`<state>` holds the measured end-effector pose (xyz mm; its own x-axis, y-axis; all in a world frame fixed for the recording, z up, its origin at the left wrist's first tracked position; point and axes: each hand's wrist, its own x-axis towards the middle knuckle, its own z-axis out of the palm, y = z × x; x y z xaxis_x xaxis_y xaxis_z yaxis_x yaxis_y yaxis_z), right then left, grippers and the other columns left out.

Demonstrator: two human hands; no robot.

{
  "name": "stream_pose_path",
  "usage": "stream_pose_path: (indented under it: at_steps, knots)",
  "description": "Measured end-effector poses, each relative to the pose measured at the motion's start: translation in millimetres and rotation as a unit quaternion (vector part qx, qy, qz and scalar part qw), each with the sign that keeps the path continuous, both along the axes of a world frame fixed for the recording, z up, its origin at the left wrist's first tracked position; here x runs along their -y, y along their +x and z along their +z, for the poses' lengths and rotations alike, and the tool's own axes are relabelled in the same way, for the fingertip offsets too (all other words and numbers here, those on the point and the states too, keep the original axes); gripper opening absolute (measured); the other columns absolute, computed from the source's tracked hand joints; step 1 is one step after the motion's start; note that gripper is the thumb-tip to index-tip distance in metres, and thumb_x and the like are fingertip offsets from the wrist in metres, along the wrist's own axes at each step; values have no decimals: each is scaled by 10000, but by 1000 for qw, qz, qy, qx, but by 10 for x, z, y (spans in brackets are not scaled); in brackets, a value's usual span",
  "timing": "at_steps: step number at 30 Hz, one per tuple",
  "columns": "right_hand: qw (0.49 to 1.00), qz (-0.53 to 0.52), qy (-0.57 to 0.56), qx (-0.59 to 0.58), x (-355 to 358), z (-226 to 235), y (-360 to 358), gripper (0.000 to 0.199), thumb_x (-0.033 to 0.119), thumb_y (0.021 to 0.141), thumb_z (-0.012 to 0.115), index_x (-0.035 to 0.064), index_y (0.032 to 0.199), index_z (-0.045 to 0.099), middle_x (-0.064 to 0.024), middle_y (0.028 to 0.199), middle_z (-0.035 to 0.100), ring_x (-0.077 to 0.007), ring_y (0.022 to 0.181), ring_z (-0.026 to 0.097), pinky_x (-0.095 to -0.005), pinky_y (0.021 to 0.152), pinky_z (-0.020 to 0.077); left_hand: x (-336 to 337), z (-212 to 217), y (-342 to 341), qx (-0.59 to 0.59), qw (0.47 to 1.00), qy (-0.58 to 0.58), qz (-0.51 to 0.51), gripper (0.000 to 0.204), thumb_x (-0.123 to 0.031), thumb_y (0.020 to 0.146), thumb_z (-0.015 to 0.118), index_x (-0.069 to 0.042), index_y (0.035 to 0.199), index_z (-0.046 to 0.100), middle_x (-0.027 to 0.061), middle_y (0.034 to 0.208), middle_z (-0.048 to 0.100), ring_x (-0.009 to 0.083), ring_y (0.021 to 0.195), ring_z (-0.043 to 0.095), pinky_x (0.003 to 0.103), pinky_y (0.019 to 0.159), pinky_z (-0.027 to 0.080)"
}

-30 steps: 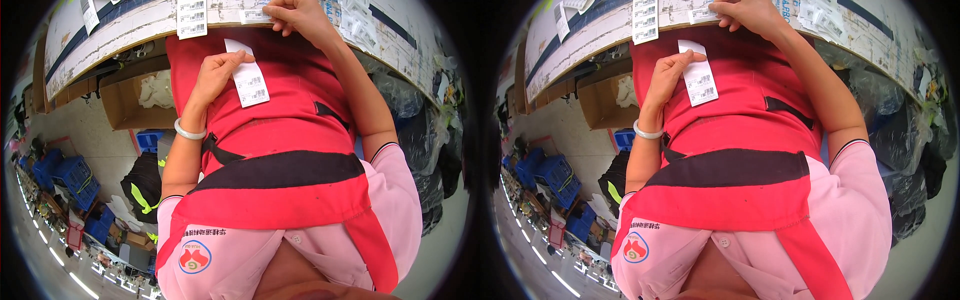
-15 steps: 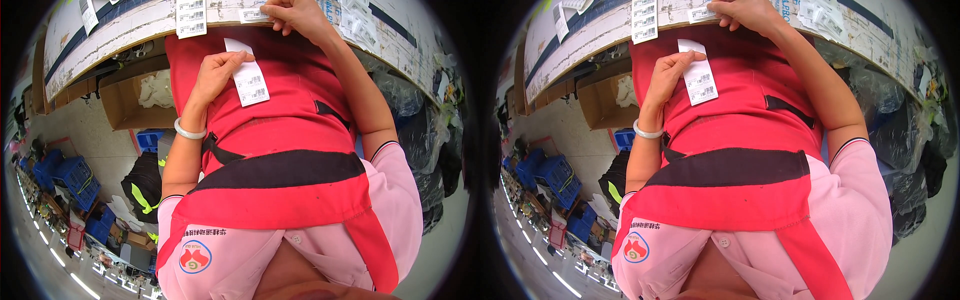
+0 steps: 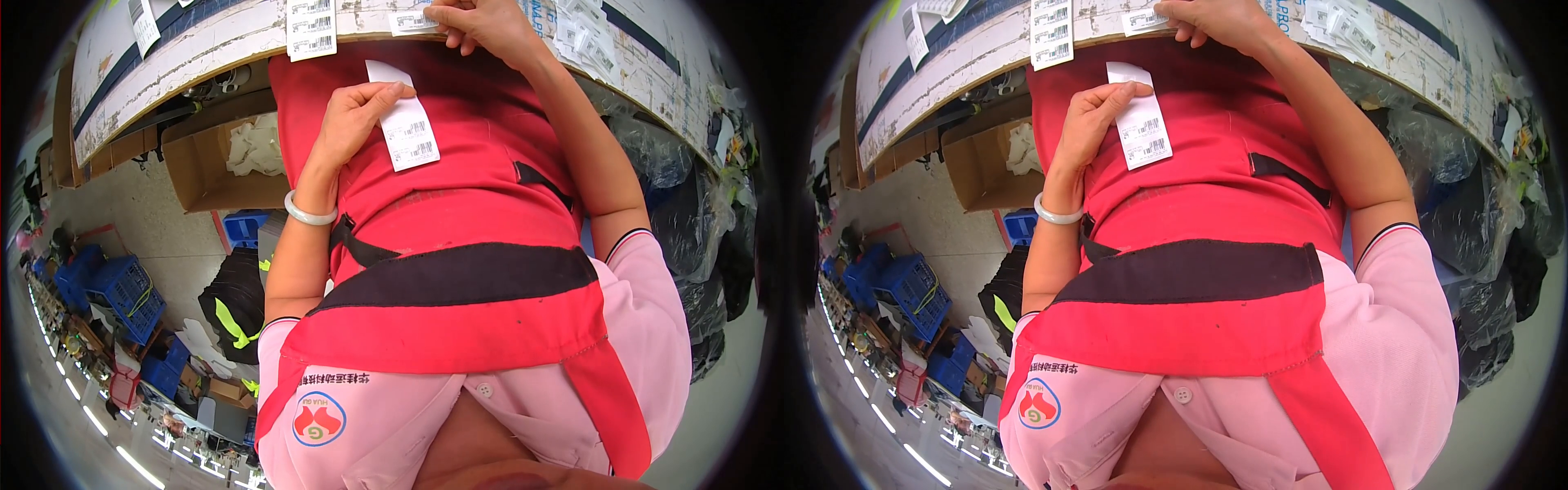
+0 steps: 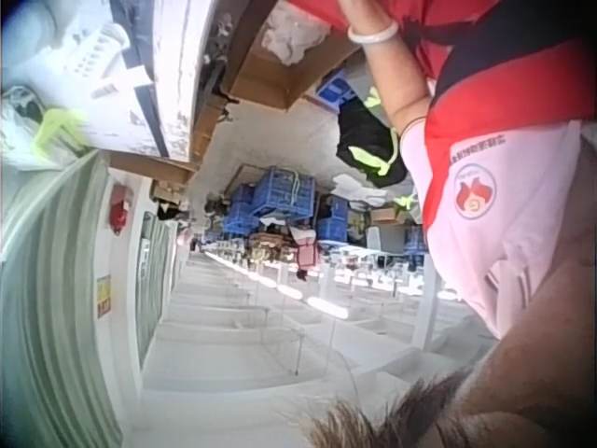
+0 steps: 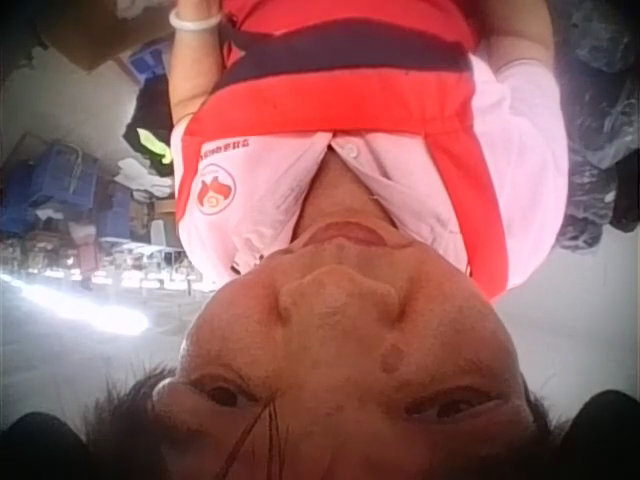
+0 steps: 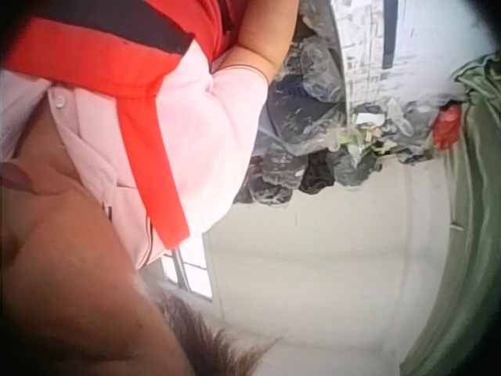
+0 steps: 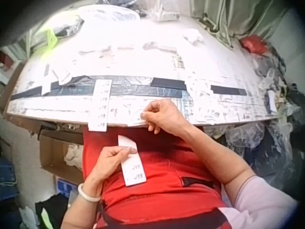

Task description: Peeling small adhesive labels and organizing them with plastic components at a workstation.

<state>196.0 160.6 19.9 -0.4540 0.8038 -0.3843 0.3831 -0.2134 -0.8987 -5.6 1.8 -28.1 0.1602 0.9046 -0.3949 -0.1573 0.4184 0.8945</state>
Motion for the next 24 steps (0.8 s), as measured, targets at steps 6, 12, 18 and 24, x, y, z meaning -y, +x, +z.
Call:
stream_pose_path:
  at_steps: [6,12,18,24]
  knots:
    - [999,9,29,20,60,61,-44,184,131,954,648,-46,931,694,-71,700,677,-118,550,639,-241,459,508,-2,4,-4,4,1000,-3,-2,321,-253,1020,640,38,1105,746,55,944,738,93,829,653,237,743,519]
    - [996,20,66,47,81,72,-75,184,134,959,644,-39,921,692,-65,696,670,-116,553,635,-241,464,508,-2,-2,-19,22,1000,-14,10,320,-253,1022,636,37,1105,745,63,938,739,96,818,658,239,736,522]
    - [992,-22,-68,-107,-33,-94,144,190,203,1002,654,14,987,668,-34,784,664,-84,601,623,-199,506,491,2,-56,-20,37,999,-14,24,325,-256,1025,631,39,1100,745,64,925,735,96,814,658,238,728,522]
    - [986,-24,-91,-138,-4,10,279,196,215,1016,639,25,976,668,-24,784,662,-71,629,620,-189,536,493,-23,-53,13,35,999,-25,25,314,-241,1023,627,36,1108,746,57,934,732,99,820,660,237,738,522]
